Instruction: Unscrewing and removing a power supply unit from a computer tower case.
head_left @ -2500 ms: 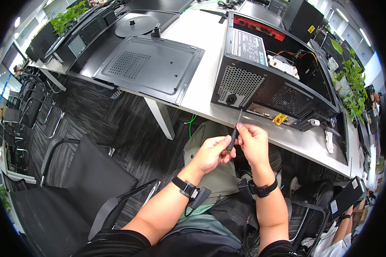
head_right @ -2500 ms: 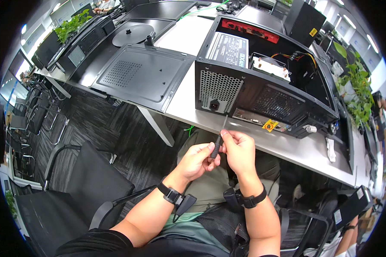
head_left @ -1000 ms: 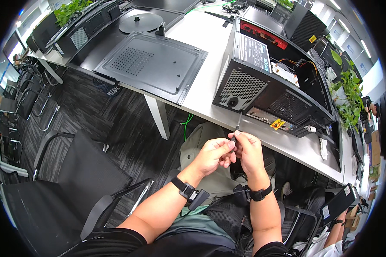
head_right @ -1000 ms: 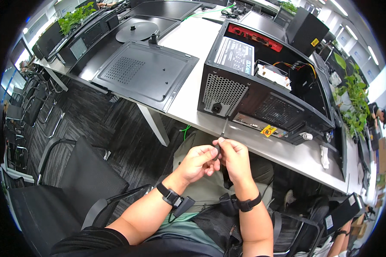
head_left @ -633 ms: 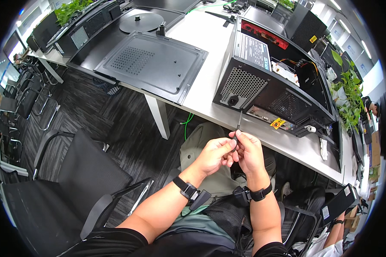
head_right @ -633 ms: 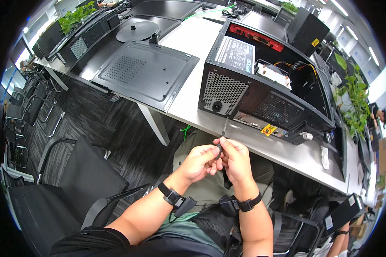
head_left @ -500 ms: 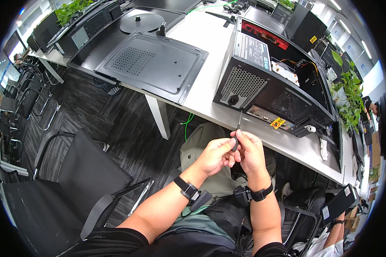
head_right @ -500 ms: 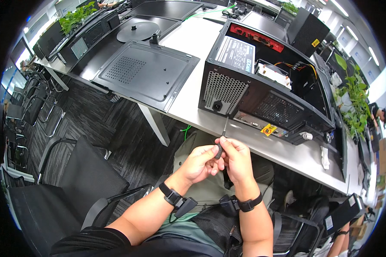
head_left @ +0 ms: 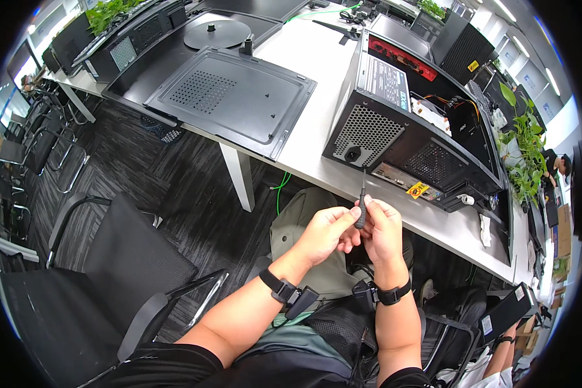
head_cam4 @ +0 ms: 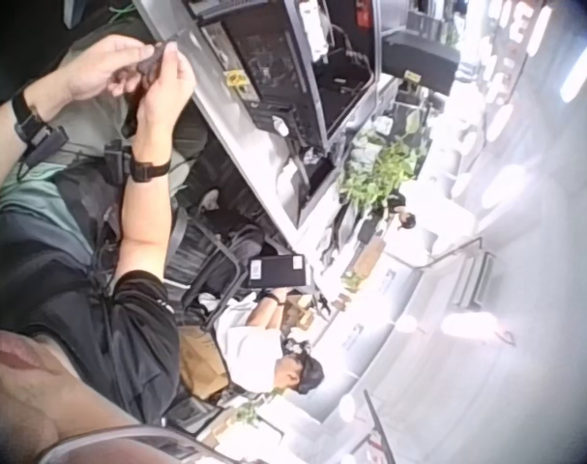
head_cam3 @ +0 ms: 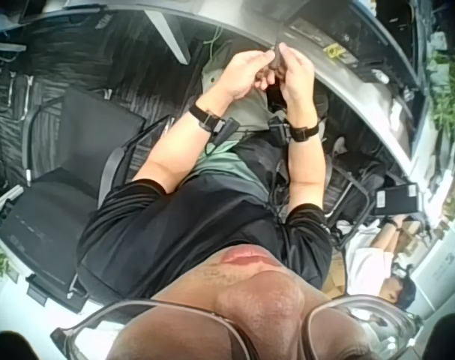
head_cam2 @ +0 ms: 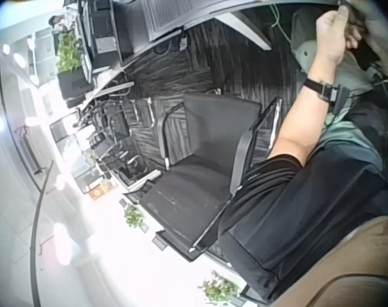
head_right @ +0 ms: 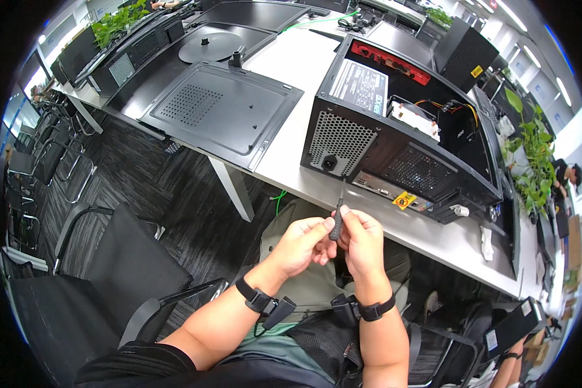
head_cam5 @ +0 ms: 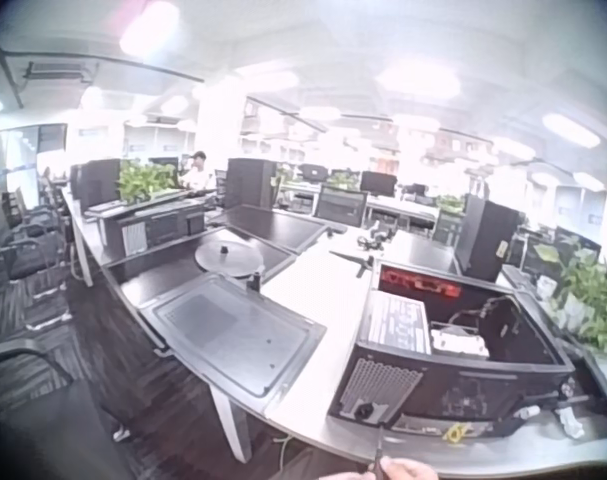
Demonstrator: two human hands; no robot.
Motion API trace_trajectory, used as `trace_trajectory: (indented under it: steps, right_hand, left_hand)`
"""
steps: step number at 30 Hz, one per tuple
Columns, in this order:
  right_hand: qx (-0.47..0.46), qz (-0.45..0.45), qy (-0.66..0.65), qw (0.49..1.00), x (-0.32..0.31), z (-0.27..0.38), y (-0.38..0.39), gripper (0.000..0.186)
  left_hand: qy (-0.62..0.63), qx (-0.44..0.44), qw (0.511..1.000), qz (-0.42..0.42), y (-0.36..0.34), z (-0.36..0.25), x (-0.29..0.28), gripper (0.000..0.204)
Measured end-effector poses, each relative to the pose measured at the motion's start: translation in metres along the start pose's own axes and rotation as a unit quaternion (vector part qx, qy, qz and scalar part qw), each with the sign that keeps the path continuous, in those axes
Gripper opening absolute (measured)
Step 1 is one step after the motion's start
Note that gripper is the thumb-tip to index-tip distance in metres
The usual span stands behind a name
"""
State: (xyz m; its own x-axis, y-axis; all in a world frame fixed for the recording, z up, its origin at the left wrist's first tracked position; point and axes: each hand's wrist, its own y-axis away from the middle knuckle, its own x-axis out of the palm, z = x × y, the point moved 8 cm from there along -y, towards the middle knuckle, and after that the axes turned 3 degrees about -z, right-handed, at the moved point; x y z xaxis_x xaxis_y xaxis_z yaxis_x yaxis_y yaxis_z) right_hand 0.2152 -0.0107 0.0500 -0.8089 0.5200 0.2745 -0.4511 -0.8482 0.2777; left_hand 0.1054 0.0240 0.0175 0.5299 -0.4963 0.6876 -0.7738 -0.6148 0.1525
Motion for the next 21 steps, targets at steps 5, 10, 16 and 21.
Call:
trace_trajectory:
  steps: [5,10,16,21]
  right_hand:
    - [-0.012,0.008,-0.022,1.0,0.003,-0.006,-0.001,0.023]
    - [-0.012,0.007,-0.009,1.0,0.003,-0.007,0.0,0.023]
    - [-0.005,0.008,-0.018,1.0,0.003,-0.01,0.001,0.023]
    - [-0.022,0.006,0.009,1.0,0.001,-0.01,0.001,0.022]
  left_hand:
    - [-0.05,0.022,0.998,-0.016,0.001,-0.01,-0.002,0.025]
    - [0.018,0.008,1.0,-0.016,0.002,-0.005,-0.001,0.025]
    - [0.057,0.0,0.998,-0.014,0.001,0.001,0.001,0.026]
    - [0.089,-0.009,0.996,-0.023,0.001,0.001,-0.001,0.027]
